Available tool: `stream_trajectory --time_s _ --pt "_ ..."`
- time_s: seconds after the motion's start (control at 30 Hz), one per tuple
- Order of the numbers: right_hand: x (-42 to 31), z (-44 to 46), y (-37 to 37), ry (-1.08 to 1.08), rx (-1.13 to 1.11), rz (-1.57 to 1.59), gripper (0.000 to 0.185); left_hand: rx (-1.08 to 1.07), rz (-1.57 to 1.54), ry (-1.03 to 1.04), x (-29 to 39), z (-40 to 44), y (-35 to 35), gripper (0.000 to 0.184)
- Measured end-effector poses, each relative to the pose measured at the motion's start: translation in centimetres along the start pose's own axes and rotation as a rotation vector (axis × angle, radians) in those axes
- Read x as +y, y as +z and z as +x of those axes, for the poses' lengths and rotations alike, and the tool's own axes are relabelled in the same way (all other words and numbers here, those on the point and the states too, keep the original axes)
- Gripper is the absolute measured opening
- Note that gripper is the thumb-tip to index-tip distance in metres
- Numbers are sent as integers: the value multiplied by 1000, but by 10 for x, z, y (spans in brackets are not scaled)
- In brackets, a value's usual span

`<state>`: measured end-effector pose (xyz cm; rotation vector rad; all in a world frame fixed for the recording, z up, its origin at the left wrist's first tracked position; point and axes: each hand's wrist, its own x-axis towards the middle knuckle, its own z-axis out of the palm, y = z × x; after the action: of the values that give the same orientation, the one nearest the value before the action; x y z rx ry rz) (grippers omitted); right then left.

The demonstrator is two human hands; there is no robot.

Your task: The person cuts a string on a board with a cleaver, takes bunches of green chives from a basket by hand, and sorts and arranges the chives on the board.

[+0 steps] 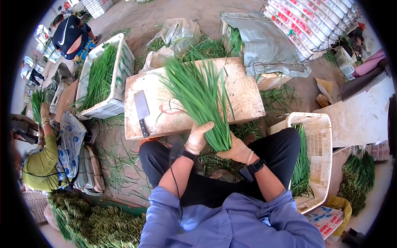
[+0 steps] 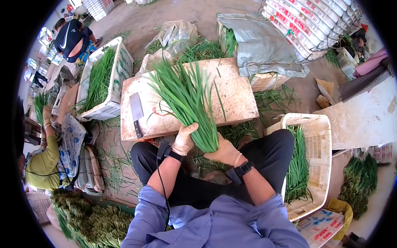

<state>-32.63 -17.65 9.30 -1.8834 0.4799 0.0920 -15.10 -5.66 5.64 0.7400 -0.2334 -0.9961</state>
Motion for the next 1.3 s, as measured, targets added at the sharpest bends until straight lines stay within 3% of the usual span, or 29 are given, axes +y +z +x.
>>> stream_trajectory --time_s 0.03,0.1,0.17,0.3,0.4,0.5,0.53,0.6,0.7,0.87,0.9,0.93,0.97,1.1,1.17,1.2,1.3 --pt "-9 5 -4 82 -45 -47 109 19 -27 29 6 -1 7 57" --pt "-20 14 -9 1 -69 -18 115 83 -27 69 14 1 12 45" --pt "-19 25 -11 -99 -90 -3 125 123 37 133 21 3 14 43" --pt "-45 51 -22 -230 34 -10 119 116 188 245 46 9 41 45" --pt "-73 68 -42 -316 186 -127 105 51 385 318 63 15 68 49" --pt "-52 95 -59 -129 -169 667 82 -63 487 348 68 28 88 55" --pt "-47 99 -66 -86 -217 846 82 -90 501 417 61 34 86 47" --pt "-37 99 -71 -41 -261 1070 82 -133 -298 -72 64 52 92 48" --pt "-22 93 -67 -20 -232 1238 81 0 -640 -169 31 71 68 48" --pt "-4 88 -52 43 -190 1353 81 -19 -525 -59 -7 77 34 29" --pt "-1 90 -52 52 -182 1359 81 -97 -633 -89 -18 85 25 27" --pt "0 92 -53 55 -179 1355 81 -28 -701 -138 -5 90 40 28" --pt "1 94 -53 56 -173 1351 80 10 -613 -143 2 80 56 36" --pt "-1 102 -57 61 -161 1340 80 -94 1138 486 -1 71 56 119" --pt "-4 102 -58 63 -150 1335 80 -193 1182 600 33 53 81 125" --pt "-6 104 -59 62 -146 1331 80 -260 1077 502 42 51 86 126" --pt "-9 105 -60 56 -128 1329 80 -375 752 467 52 45 82 108"
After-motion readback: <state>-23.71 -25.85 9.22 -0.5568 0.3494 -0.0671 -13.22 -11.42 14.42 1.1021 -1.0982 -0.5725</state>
